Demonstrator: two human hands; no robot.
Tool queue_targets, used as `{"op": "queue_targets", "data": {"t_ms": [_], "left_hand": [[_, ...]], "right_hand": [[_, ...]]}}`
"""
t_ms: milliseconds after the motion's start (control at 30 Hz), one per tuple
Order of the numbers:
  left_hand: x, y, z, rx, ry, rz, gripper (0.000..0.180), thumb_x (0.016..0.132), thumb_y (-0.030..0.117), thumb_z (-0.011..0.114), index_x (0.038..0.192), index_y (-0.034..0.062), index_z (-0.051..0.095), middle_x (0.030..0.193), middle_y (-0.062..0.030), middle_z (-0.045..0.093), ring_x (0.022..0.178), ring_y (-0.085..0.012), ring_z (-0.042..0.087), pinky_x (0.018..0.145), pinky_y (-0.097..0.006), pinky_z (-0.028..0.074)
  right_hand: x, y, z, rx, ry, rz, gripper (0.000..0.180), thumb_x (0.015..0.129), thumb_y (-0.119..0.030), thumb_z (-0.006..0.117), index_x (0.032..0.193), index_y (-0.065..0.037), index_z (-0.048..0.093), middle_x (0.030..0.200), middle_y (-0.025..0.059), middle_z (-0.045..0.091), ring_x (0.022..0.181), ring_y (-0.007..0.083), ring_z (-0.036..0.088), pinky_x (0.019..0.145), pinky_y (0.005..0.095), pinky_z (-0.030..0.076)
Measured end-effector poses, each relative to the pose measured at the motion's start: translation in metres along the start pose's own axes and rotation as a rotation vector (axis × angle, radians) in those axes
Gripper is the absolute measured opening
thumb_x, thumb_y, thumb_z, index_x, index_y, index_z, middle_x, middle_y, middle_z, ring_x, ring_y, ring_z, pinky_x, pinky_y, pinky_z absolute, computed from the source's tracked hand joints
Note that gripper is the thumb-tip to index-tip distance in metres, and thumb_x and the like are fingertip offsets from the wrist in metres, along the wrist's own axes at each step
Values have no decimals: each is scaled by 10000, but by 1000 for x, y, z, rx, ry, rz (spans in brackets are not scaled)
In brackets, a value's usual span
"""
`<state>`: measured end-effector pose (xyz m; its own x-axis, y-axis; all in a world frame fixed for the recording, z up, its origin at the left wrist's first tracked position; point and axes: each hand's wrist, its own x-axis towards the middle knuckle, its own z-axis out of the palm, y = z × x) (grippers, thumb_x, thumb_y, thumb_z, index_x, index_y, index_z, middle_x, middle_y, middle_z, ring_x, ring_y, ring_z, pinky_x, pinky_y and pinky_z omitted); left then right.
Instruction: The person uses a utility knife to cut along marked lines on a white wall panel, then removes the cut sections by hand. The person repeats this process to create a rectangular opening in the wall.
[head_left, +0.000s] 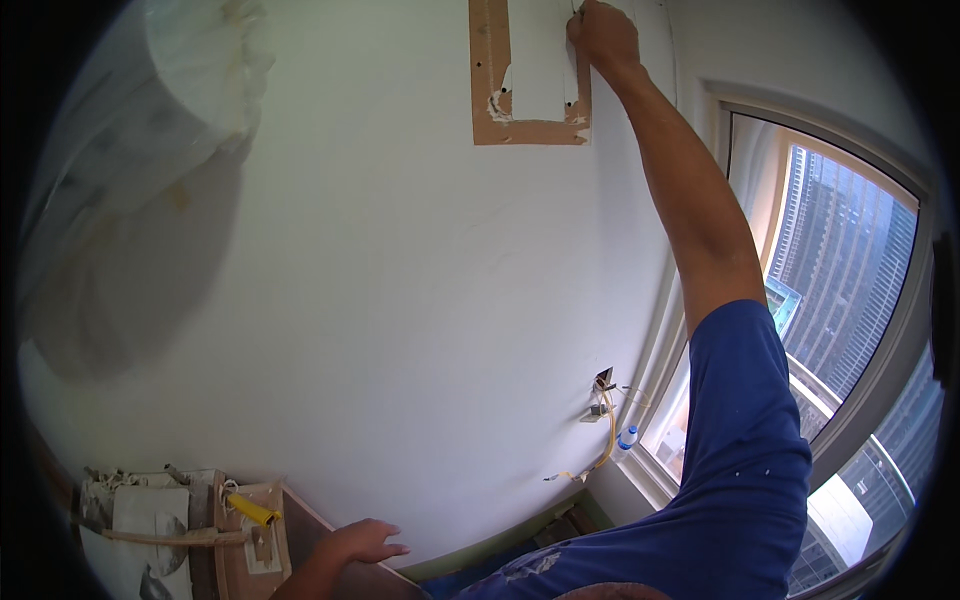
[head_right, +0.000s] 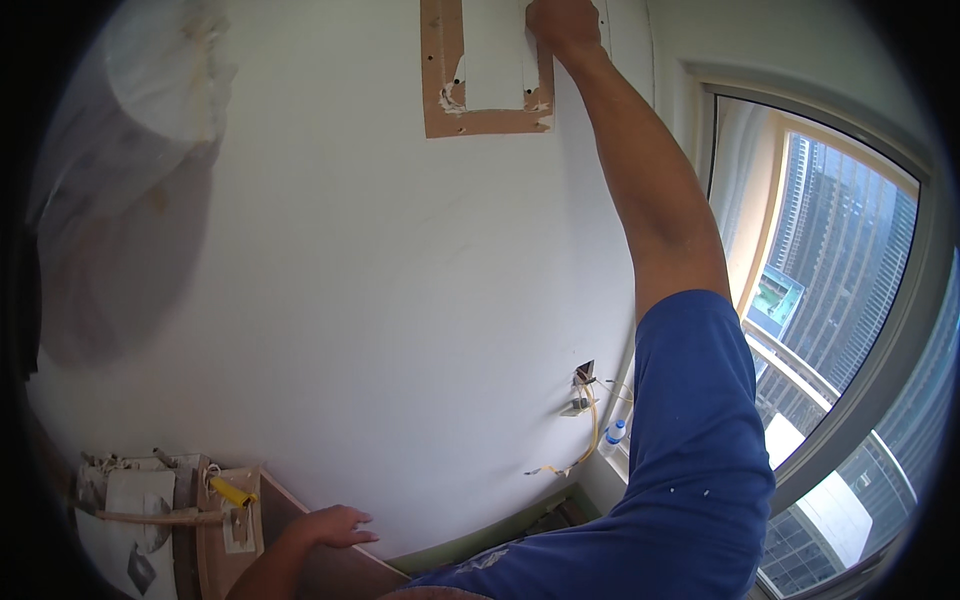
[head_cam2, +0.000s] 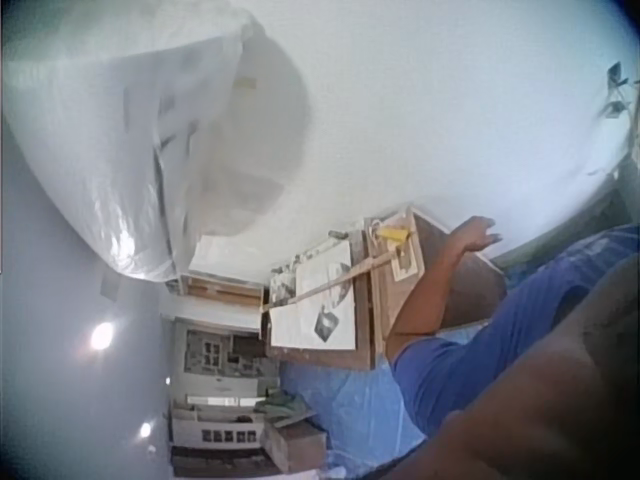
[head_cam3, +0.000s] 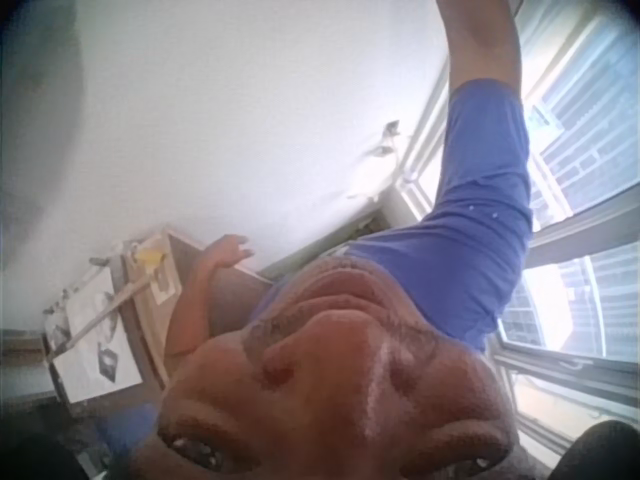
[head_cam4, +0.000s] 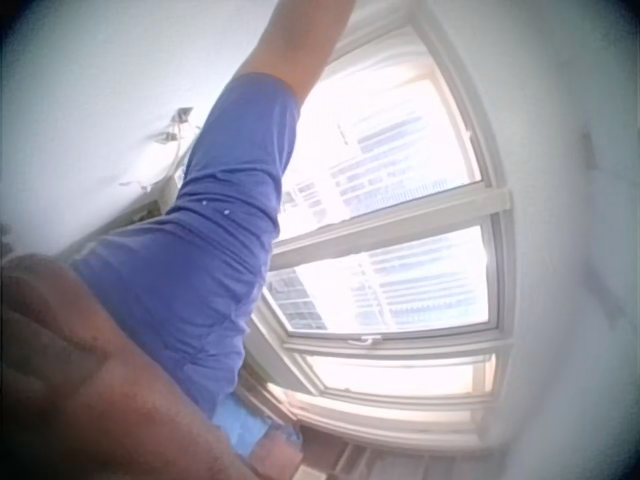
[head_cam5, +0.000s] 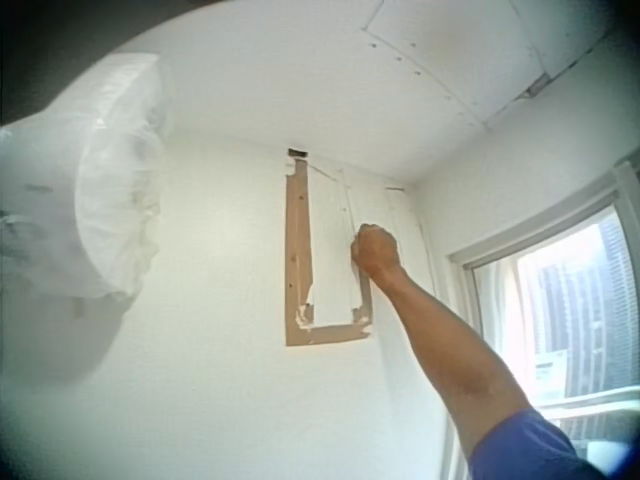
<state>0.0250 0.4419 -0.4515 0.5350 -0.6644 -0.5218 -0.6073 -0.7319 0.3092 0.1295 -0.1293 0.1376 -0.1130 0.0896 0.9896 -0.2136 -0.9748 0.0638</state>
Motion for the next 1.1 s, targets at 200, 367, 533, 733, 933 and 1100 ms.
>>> {"op": "queue_targets", "data": {"t_ms": [200, 367, 533, 733, 933, 1100], "left_hand": [[2, 2, -4, 14, -15, -3, 742, 989, 609, 586, 1410, -1, 611, 1364, -267, 649, 1289, -426, 602, 1108, -465, 475], [6, -2, -1, 30, -13, -14, 761, 981, 602, 615, 1445, -1, 586, 1395, -266, 636, 1303, -417, 603, 1118, -446, 467], [1, 0, -3, 7, -24, -41, 771, 992, 621, 572, 1446, -3, 579, 1422, -259, 617, 1331, -418, 574, 1126, -465, 459], [0, 6, -8, 20, -54, -25, 779, 998, 624, 561, 1448, -11, 573, 1421, -259, 618, 1336, -420, 570, 1130, -465, 455], [10, -8, 2, 26, -45, -22, 789, 990, 624, 589, 1473, 1, 555, 1418, -261, 622, 1319, -409, 592, 1122, -445, 466], [10, -7, 0, 26, -65, -52, 795, 986, 627, 599, 1490, 14, 545, 1424, -256, 622, 1317, -402, 598, 1125, -433, 465]], "right_hand": [[-11, 1, -7, 156, 96, 98, 244, 951, -165, 607, 962, 46, 730, 971, 288, 734, 919, 463, 711, 854, 524, 567], [-10, 11, -8, 310, 55, 74, 242, 970, -166, 593, 999, 45, 710, 993, 309, 717, 954, 491, 687, 876, 541, 549], [-9, 5, -10, 197, 18, 75, 320, 967, -266, 629, 1107, -25, 785, 1006, 234, 765, 957, 421, 736, 911, 478, 575], [0, 15, -11, 188, 88, 145, 309, 976, -209, 600, 1125, 24, 737, 1089, 277, 736, 1023, 450, 712, 922, 510, 555], [20, 28, -26, 154, 259, 2, 198, 985, -124, 547, 1003, 38, 660, 959, 327, 684, 919, 534, 665, 836, 582, 534], [49, 41, -62, 74, 233, -36, 171, 979, -84, 524, 990, 54, 624, 931, 340, 662, 910, 552, 653, 792, 612, 522]]}}
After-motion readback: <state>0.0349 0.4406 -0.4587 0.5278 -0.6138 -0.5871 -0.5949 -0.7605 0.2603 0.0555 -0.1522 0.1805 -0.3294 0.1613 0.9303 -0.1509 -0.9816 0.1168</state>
